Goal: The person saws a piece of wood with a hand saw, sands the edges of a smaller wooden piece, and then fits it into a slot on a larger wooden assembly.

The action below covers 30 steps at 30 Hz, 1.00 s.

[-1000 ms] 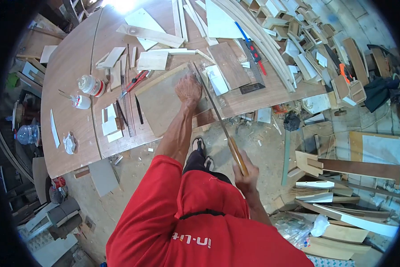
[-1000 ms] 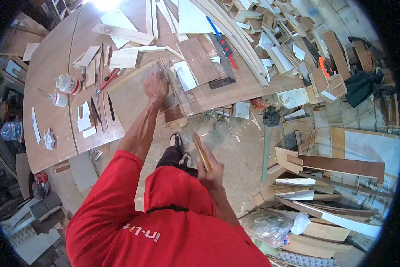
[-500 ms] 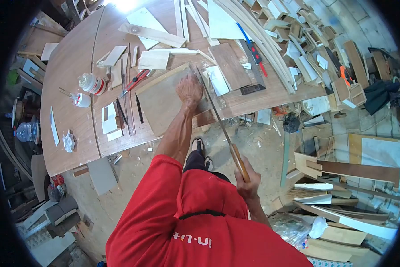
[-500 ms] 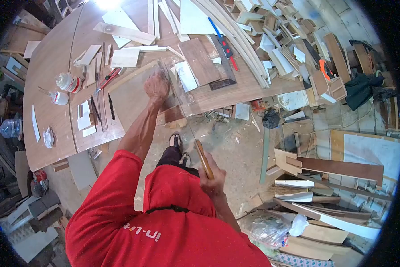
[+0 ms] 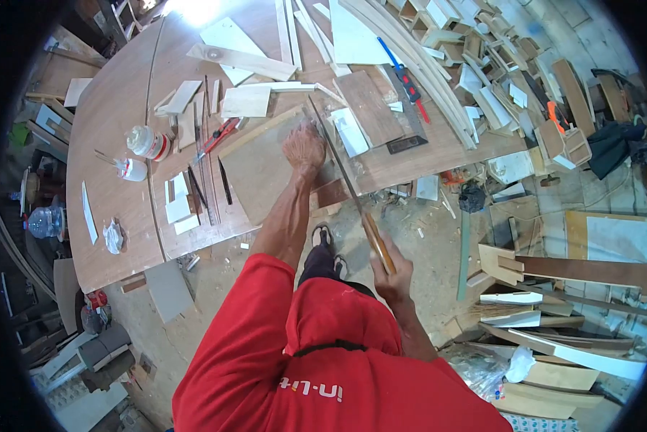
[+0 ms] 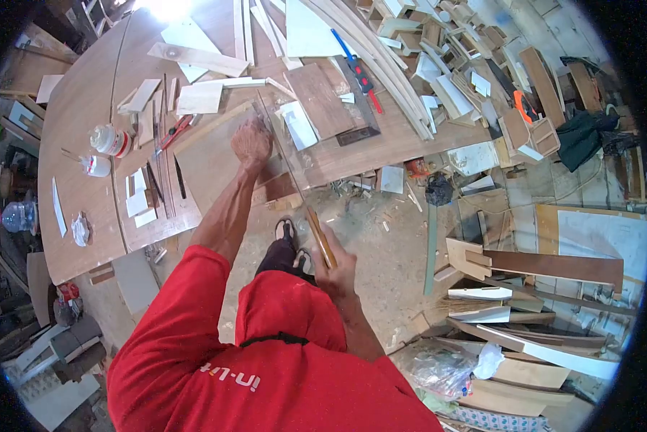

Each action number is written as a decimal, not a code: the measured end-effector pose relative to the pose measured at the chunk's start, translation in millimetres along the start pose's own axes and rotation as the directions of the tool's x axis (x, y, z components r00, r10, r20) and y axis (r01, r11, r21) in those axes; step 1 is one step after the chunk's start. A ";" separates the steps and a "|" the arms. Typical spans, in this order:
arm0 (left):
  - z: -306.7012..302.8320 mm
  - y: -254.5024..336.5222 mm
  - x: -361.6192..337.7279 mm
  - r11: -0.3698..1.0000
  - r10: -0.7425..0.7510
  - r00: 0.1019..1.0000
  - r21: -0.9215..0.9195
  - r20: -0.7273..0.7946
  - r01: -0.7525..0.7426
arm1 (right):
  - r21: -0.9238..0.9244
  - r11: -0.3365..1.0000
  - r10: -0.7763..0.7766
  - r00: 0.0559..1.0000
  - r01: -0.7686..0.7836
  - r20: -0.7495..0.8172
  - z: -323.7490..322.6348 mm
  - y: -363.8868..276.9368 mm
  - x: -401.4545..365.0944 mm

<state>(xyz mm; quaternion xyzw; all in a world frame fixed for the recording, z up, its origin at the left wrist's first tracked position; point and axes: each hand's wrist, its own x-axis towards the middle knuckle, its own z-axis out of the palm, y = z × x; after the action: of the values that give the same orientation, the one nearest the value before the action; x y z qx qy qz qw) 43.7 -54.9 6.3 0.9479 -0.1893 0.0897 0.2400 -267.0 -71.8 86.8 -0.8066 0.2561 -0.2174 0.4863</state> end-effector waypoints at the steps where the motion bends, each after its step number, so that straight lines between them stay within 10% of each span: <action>1: 3.5 0.3 -5.0 1.000 -0.009 1.000 -0.007 0.007 0.009 | -0.048 0.999 0.018 1.000 -0.017 0.009 -11.8 -1.2 -21.9; 30: 9.9 -8.8 2.6 0.999 0.028 0.999 0.026 0.024 -0.029 | 0.005 0.991 0.133 0.989 -0.134 0.069 -2.6 -9.4 5.2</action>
<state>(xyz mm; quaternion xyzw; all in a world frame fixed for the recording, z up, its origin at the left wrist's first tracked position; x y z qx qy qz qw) 50.4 -53.5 -5.3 0.9492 -0.2044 0.0844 0.2239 -262.6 -73.0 96.8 -0.7922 0.2916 -0.1576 0.5124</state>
